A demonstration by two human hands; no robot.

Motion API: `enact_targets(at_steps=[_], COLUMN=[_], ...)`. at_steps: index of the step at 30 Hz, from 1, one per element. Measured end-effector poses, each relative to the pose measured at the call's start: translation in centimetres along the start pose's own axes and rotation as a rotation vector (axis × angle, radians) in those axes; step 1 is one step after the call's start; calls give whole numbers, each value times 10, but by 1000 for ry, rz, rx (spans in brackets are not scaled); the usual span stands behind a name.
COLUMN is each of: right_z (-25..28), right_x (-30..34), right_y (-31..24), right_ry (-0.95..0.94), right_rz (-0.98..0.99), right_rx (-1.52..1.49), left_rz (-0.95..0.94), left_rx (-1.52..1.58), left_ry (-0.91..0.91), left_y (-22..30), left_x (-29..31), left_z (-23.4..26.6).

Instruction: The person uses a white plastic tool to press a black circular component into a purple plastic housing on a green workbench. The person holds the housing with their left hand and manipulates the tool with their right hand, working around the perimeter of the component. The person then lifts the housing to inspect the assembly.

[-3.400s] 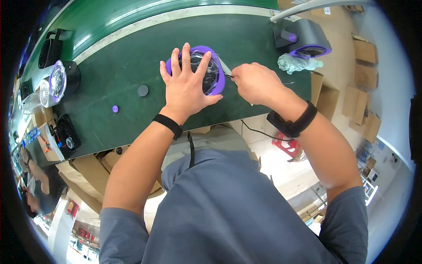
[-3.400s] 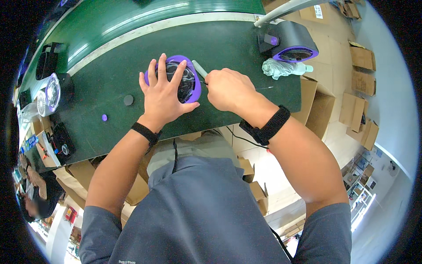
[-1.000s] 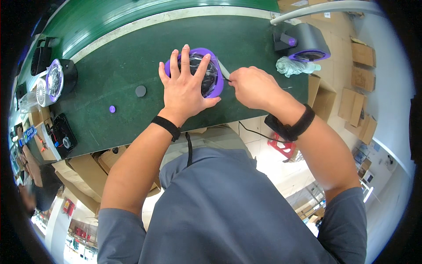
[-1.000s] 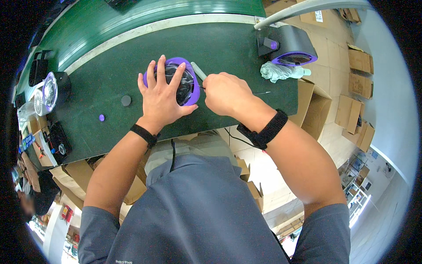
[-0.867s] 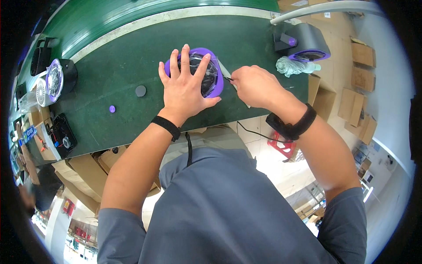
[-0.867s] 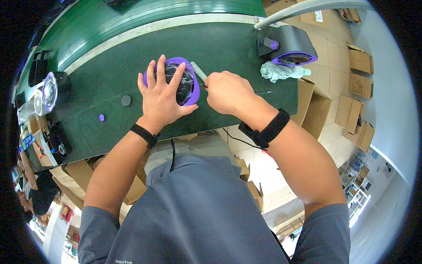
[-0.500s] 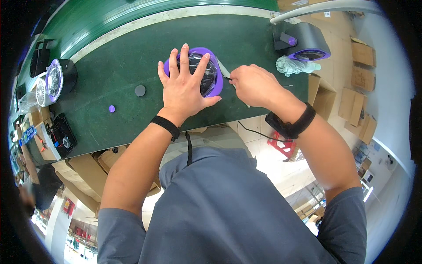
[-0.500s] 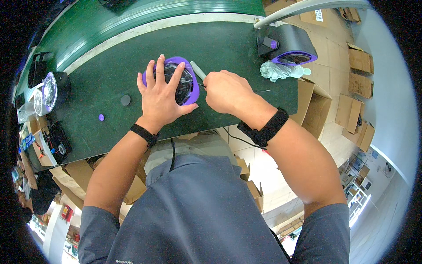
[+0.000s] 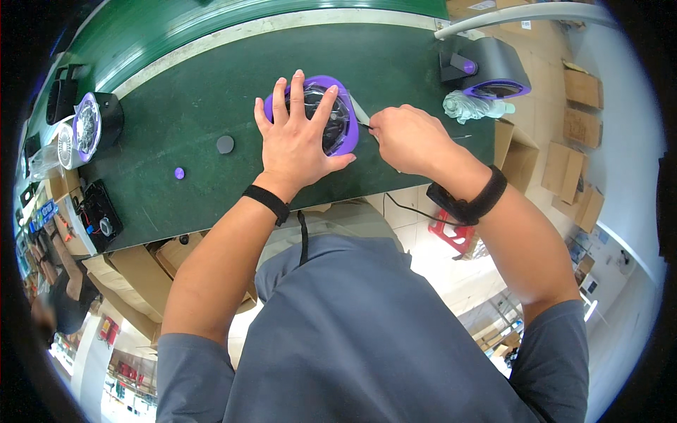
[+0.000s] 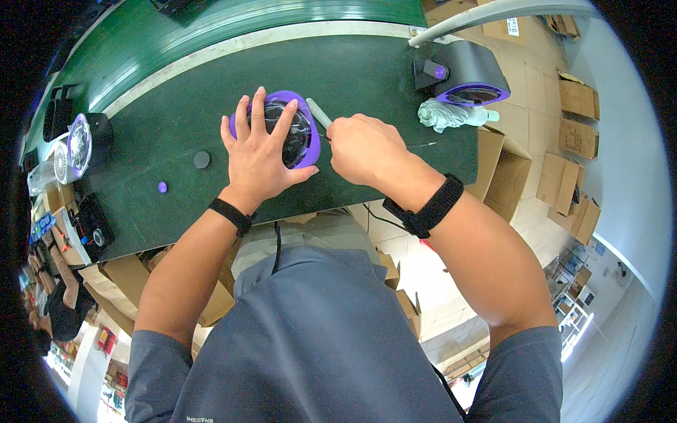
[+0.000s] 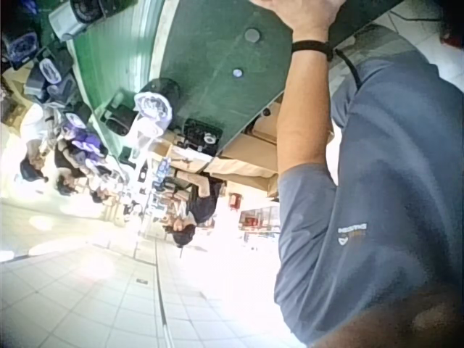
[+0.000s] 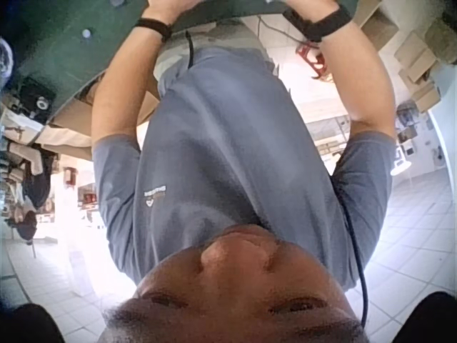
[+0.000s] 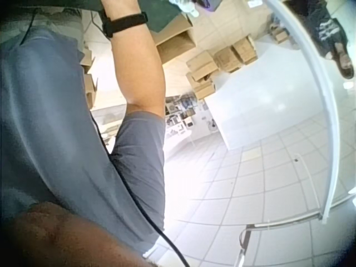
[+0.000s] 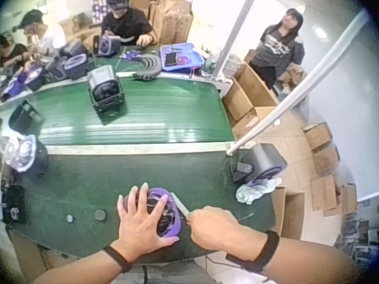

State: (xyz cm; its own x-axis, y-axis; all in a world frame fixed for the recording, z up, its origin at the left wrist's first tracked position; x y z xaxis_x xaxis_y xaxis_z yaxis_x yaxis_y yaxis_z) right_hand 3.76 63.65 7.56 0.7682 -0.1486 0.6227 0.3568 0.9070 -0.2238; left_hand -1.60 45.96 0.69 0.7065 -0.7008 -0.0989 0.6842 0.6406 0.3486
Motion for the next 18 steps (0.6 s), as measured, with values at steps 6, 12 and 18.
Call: enact_targets(at_steps=[6, 12, 18], right_z=[3, -1, 0], right_x=[1, -1, 2], right_y=[-2, 1, -1], right_ry=[-29, -23, 5], right_rz=[-17, -13, 25], right_rx=[3, 4, -2], left_rz=[0, -2, 1], left_rx=[-7, -2, 0], left_ry=[-3, 0, -3], left_y=[0, 0, 0], left_x=[0, 0, 0], left_z=[0, 0, 0])
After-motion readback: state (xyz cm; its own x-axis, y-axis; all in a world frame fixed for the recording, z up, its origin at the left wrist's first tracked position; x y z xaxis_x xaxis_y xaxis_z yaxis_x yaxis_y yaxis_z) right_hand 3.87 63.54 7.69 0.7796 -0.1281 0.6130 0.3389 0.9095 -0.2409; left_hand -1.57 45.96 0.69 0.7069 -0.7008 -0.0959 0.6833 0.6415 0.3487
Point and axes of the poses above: each hand's wrist, its own x-axis away from the middle knuckle, its own z-axis out of the back of the hand, y = z × x, the point moved 4 cm from there along -x, towards the middle knuckle, and after that the axes turned 5 degrees about y, right-handed, at the moved point
